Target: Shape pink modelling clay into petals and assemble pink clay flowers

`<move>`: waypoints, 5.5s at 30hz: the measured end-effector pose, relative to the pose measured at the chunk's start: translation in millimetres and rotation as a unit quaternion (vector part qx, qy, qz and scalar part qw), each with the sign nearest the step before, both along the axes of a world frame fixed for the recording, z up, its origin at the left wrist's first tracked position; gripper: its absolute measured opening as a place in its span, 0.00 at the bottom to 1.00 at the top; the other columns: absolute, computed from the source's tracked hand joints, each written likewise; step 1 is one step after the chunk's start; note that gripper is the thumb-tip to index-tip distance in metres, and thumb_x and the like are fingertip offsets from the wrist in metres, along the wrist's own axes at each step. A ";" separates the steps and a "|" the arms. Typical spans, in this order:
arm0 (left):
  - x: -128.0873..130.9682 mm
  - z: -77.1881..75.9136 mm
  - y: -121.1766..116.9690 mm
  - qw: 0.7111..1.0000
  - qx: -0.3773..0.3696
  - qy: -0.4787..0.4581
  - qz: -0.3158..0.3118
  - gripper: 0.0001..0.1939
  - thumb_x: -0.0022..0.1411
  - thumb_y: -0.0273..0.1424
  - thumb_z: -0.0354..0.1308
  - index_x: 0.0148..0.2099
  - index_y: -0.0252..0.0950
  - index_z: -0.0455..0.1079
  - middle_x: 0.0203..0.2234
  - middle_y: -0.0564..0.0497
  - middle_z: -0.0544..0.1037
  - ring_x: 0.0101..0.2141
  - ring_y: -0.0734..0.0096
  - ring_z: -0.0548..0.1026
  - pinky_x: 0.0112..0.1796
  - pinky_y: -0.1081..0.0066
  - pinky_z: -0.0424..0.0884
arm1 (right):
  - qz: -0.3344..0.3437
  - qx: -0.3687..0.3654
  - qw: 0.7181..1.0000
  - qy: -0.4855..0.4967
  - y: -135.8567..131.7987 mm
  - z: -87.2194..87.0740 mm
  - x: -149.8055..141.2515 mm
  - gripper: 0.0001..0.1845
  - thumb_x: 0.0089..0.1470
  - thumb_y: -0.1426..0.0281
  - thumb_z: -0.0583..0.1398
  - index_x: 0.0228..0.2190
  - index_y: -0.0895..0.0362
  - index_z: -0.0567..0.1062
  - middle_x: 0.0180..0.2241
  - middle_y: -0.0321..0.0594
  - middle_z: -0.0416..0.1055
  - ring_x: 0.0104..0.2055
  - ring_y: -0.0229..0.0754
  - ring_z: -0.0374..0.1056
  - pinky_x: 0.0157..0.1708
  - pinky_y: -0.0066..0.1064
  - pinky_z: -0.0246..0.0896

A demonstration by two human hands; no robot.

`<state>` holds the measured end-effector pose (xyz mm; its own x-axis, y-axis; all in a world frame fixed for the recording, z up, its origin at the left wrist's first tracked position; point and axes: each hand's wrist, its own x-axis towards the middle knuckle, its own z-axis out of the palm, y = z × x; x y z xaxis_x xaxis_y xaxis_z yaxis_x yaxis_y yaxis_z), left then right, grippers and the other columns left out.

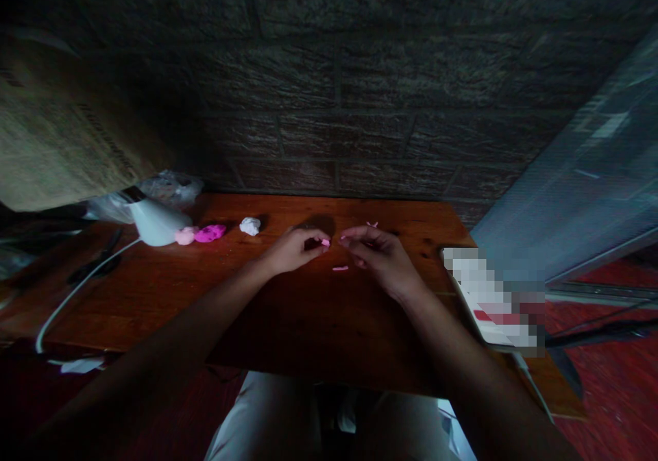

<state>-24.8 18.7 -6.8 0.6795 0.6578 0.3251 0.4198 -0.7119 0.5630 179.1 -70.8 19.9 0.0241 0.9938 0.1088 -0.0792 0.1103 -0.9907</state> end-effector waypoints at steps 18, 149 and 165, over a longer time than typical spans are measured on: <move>5.5 7.5 -7.7 0.991 0.093 -0.093 0.029 0.06 0.67 0.27 0.58 0.43 0.35 0.77 0.41 0.45 0.82 0.44 0.64 0.79 0.50 0.61 0.73 | -0.006 -0.047 0.999 0.001 0.1 1.4 -2.0 0.22 0.38 0.51 0.74 0.27 0.55 0.80 0.26 0.33 0.72 0.24 0.31 0.59 0.23 0.25 0.53; 15.5 8.9 -26.8 0.957 -0.176 -0.224 -0.057 0.10 0.66 0.32 0.60 0.45 0.31 0.77 0.37 0.44 0.84 0.19 0.80 0.75 0.21 0.78 0.70 | 0.030 -0.098 0.994 0.040 2.7 -12.5 -8.9 0.18 0.43 0.54 0.72 0.26 0.57 0.81 0.17 0.29 0.61 0.21 0.30 0.49 0.21 0.28 0.41; 17.0 13.3 -29.1 0.959 -0.202 -0.188 -0.065 0.08 0.70 0.31 0.54 0.44 0.32 0.71 0.30 0.52 0.78 0.18 0.84 0.73 0.21 0.80 0.66 | -0.008 -0.014 0.999 -0.039 -0.8 -6.6 -10.3 0.18 0.47 0.55 0.70 0.35 0.55 0.85 0.17 0.29 0.63 0.20 0.31 0.53 0.22 0.27 0.49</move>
